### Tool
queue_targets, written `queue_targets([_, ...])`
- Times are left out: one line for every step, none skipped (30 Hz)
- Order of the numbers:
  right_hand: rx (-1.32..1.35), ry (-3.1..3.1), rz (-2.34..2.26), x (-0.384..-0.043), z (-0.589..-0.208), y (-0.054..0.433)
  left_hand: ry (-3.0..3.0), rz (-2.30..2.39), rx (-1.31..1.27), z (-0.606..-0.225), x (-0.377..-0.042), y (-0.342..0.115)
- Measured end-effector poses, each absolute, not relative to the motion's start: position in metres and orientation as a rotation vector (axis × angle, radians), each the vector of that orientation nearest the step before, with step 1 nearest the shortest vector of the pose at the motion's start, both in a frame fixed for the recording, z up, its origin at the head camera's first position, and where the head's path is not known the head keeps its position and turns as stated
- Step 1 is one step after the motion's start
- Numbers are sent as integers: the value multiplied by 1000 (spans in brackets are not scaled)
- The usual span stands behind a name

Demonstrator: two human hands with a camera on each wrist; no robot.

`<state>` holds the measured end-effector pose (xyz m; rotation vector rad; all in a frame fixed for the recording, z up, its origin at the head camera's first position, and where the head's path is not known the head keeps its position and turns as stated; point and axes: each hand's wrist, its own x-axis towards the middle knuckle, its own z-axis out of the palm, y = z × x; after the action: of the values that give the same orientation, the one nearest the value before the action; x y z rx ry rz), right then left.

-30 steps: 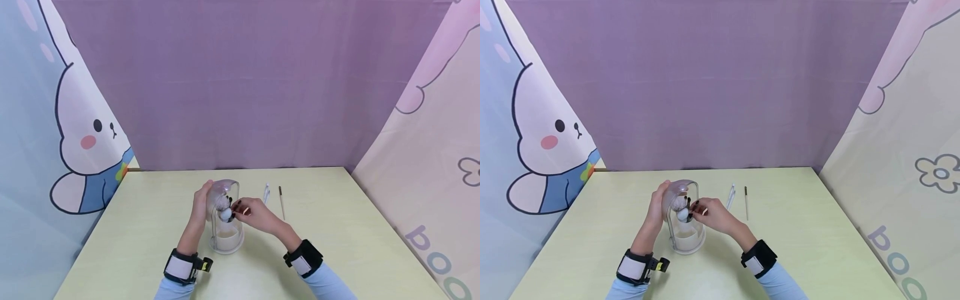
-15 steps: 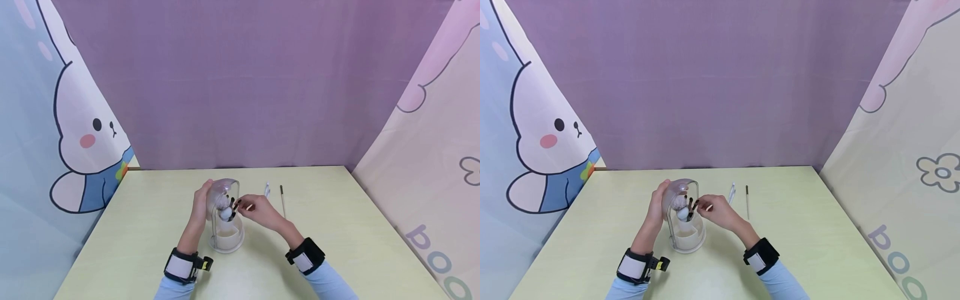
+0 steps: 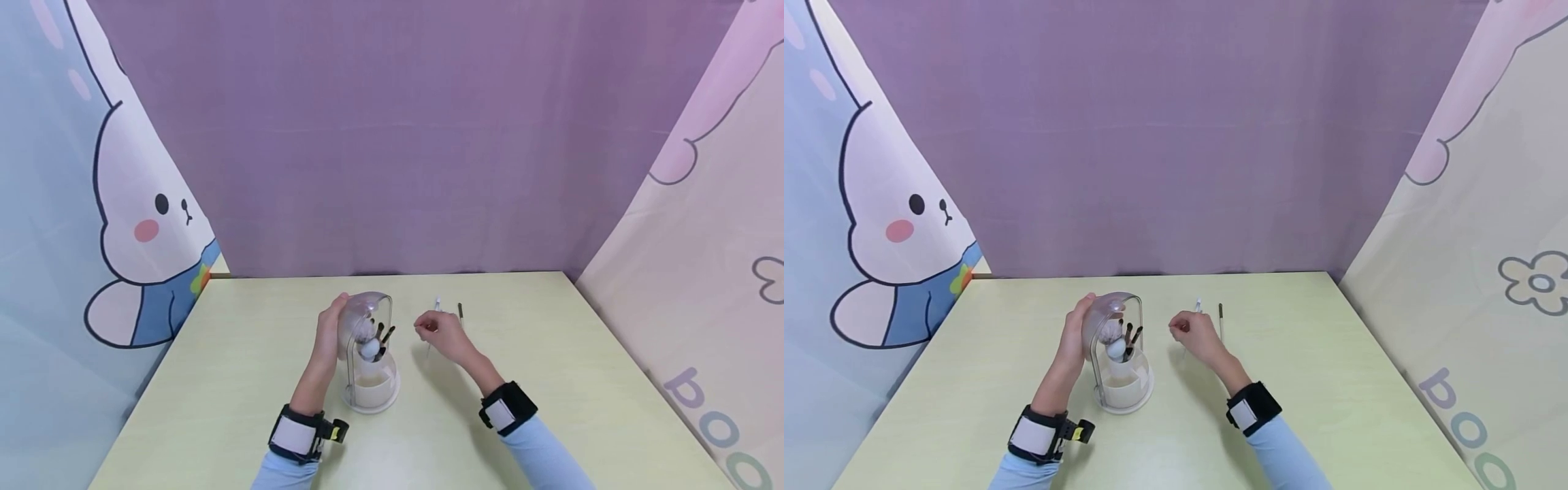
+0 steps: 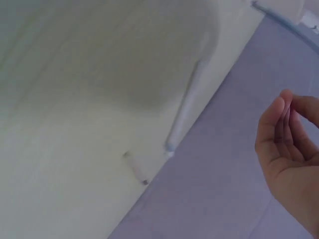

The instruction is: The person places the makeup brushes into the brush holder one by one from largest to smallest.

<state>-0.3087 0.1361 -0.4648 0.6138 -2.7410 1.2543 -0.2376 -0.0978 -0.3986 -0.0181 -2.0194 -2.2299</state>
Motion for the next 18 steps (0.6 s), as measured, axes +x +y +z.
queue_targets([567,-2746,1241,-312,-467,140,-2018,-2232,-16,-398,-237,-98])
queue_targets([523,-2747,1222,-316,-469,144,-2017,-2233,-15,-398,-237,-97])
queue_targets([475,-2751,1202,-319,-472,148,-2015,-2232,-16,-399,-237,-97])
queue_targets([426,-2755,1172,-323,-474,152,-2013,-2232,-16,-399,-238,-97])
queue_targets([387,-2758,1141,-326,-476,156,-2014,-2231,-16,-399,-238,-97])
queue_targets([346,-2764,1098,-329,-478,159,-2015,-2230,-15,-399,-238,-98])
queue_targets([306,-2771,1058,-332,-480,163,-2015,-2229,-17,-400,-238,-98])
queue_targets([264,-2781,1018,-334,-481,166,-2017,-2228,-19,-400,-239,-98])
queue_targets([220,-2796,980,-336,-482,169,-2018,-2227,-20,-400,-239,-98])
queue_targets([179,-2814,938,-338,-483,171,-2017,-2227,-22,-400,-239,-98])
queue_targets([137,-2832,914,-339,-484,173,-2018,-2226,-24,-400,-238,-98])
queue_targets([94,-2857,890,-340,-484,175,-2018,-2225,-24,-400,-238,-98])
queue_targets([55,-2882,872,-341,-484,177,-2019,-2225,-24,-400,-238,-98])
queue_targets([30,-2903,851,-341,-483,178,-2021,-2223,-24,-400,-238,-98])
queue_targets([13,-2923,832,-342,-483,179,-2022,-2223,-23,-400,-238,-98])
queue_targets([-11,-2947,821,-343,-483,180,-2023,-2223,-24,-400,-238,-98])
queue_targets([-28,-2969,809,-343,-484,181,-2026,-2224,-26,-400,-238,-98])
queue_targets([-37,-2988,786,-344,-484,181,-2028,-2223,-28,-400,-238,-98])
